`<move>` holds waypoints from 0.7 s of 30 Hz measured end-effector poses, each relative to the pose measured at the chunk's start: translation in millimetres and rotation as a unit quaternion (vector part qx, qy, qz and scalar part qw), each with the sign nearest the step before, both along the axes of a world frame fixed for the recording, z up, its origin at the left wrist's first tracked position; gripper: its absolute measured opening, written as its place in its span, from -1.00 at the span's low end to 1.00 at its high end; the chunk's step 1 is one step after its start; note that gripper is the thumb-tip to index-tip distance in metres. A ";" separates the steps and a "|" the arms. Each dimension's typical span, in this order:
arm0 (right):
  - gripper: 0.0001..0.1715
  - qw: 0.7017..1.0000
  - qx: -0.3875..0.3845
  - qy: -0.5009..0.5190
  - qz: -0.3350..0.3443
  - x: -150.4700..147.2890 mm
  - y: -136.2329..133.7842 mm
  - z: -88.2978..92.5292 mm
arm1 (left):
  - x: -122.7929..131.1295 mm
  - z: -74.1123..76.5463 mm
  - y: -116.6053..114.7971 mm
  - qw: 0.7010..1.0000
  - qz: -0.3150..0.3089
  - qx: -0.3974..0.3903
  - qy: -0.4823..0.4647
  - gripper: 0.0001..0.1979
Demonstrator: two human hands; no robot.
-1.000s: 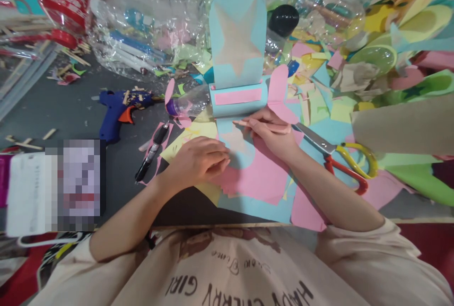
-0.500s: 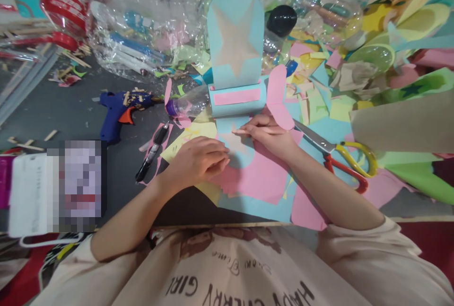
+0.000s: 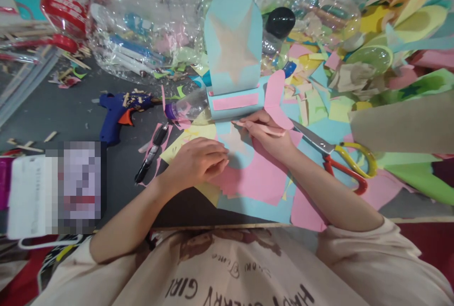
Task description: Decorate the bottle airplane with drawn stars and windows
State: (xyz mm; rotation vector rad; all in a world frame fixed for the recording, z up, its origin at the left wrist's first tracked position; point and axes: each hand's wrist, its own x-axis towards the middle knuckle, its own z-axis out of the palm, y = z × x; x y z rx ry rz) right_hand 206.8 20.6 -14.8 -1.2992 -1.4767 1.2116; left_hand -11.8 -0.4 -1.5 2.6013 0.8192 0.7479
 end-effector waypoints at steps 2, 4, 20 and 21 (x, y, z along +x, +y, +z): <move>-0.80 1.000 0.003 0.006 0.000 0.6 -0.3 -0.3 | -0.1 -0.2 0.1 1.000 0.002 0.001 0.000 -0.71; -0.79 1.000 0.005 0.011 -0.006 0.7 -0.4 -0.3 | 0.1 0.1 0.3 1.000 0.000 0.002 -0.001 -0.71; -0.74 0.998 -0.052 0.007 -0.028 0.1 0.2 10.4 | 0.6 0.1 0.3 1.000 -0.003 -0.002 0.002 -0.72; -0.72 0.998 -0.055 0.020 -0.036 0.2 0.7 10.3 | 0.6 0.2 0.3 1.000 -0.004 -0.002 0.000 -0.72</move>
